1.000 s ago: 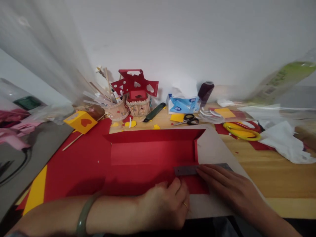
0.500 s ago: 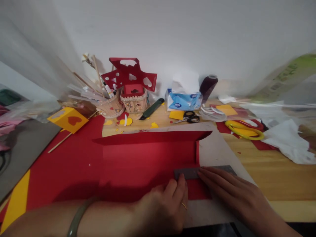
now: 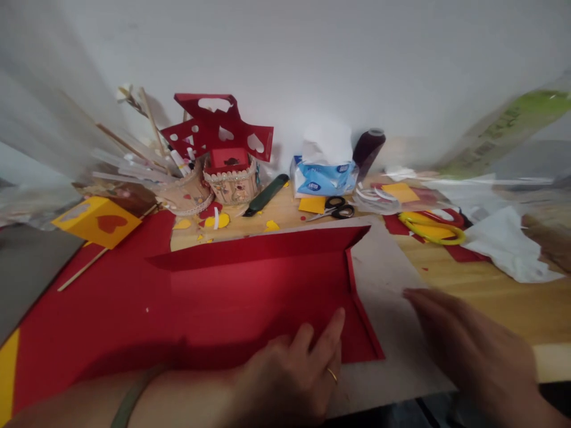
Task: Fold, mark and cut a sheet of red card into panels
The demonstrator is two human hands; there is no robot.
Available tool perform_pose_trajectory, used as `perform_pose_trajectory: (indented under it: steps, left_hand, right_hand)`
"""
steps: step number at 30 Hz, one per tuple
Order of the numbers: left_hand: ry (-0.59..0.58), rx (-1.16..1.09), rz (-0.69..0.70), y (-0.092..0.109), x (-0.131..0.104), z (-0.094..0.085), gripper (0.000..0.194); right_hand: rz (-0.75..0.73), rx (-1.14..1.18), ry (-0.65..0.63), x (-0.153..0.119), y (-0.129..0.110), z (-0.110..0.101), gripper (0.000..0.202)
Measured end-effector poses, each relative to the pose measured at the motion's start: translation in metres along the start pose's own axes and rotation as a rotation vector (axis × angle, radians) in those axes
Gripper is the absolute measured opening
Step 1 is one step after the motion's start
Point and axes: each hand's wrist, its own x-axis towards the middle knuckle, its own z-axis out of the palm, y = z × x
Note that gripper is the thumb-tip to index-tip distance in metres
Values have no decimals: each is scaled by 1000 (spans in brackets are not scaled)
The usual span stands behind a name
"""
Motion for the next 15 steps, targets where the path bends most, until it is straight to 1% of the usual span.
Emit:
perform_pose_trajectory:
  steps: [2,3,4,5,6,7,8,10,13,15]
  left_hand:
    - [21,-8,16,0,-1,0,32]
    - [25,-5,24,1,-3,1,32]
    - [26,2,29,2,-4,2,32]
    - [27,8,32,2,-5,3,32]
    - [27,14,38,3,-7,4,33]
    - [26,20,46,3,-8,5,33]
    - [30,24,58,3,-9,6,33]
    - [36,20,85,2,-11,8,34]
    - [10,8,103,0,-12,10,33]
    - [-4,4,105,-1,-12,10,32]
  right_hand:
    - [161,-85,36,6,-5,-12,16]
    - [223,-83,39,10,-11,-17,15]
    - [272,-46,29,15,-20,-21,19]
    - [216,25,-12,19,-30,-23,26]
    - [158,56,2,24,-41,-22,37]
    - [138,51,-13,27,-50,-18,45]
    - [140,42,-45,30,-58,-13,49]
    - [181,1,-102,33,-66,1,47]
    - [250,-20,-172,33,-63,16,35]
    - [304,-6,-198,33,-56,19,29]
